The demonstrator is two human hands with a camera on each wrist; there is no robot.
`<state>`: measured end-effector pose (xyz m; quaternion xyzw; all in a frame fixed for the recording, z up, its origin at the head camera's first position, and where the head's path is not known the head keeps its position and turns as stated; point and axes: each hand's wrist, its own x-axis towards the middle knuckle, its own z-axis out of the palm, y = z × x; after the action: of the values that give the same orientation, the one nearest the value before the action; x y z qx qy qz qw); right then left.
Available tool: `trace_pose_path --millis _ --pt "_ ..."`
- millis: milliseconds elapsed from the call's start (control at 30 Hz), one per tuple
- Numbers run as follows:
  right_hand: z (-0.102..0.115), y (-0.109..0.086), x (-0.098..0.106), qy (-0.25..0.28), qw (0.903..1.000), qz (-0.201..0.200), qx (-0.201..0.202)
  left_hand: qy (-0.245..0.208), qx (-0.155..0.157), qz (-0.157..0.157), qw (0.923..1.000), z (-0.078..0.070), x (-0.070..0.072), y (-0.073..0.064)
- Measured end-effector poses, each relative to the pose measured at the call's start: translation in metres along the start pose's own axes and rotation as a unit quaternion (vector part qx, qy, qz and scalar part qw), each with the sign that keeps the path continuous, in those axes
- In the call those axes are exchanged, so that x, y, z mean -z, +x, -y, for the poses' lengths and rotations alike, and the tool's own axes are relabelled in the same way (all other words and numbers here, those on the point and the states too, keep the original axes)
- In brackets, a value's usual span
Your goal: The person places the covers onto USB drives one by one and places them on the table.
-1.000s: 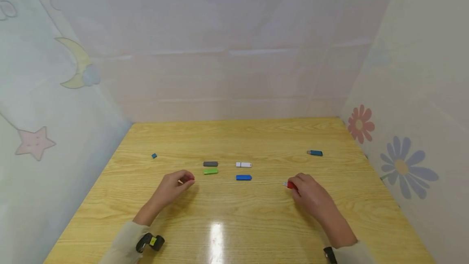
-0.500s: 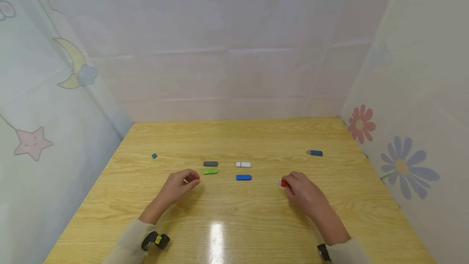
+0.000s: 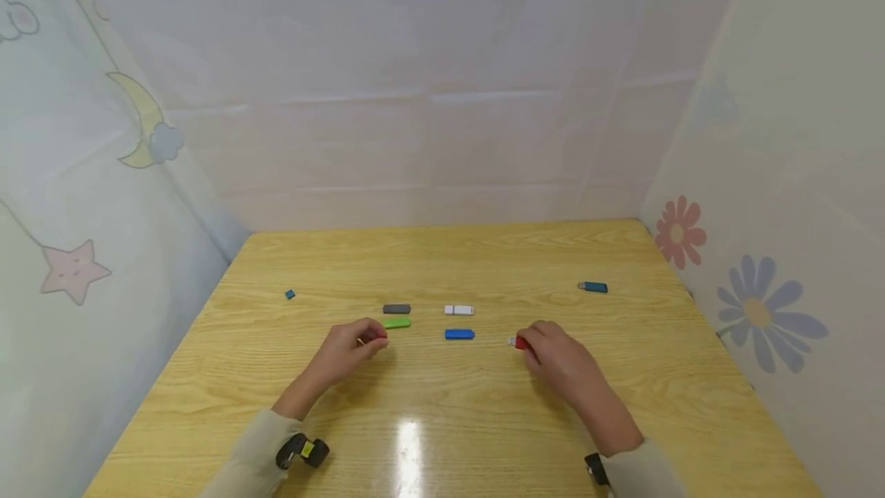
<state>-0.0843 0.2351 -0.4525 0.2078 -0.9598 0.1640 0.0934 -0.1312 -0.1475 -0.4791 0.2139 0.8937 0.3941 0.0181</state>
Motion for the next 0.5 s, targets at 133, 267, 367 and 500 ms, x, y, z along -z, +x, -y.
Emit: trace_pose_path --millis 133,267,367,500 --pt "0.005 0.004 -0.002 0.001 1.0 -0.001 0.006 -0.025 0.004 0.012 0.9996 -0.003 -0.001 0.002" --pt "0.009 0.007 -0.005 0.002 0.9996 -0.009 0.026 -0.053 0.002 0.028 0.9982 -0.007 -0.005 0.005" --pt "0.013 0.009 -0.007 0.003 0.9994 -0.011 0.033 -0.059 0.002 0.037 0.9975 -0.011 -0.009 0.008" --pt "0.018 0.013 -0.008 0.006 0.9993 -0.01 0.037 -0.057 0.004 0.043 0.9974 -0.015 -0.013 0.011"
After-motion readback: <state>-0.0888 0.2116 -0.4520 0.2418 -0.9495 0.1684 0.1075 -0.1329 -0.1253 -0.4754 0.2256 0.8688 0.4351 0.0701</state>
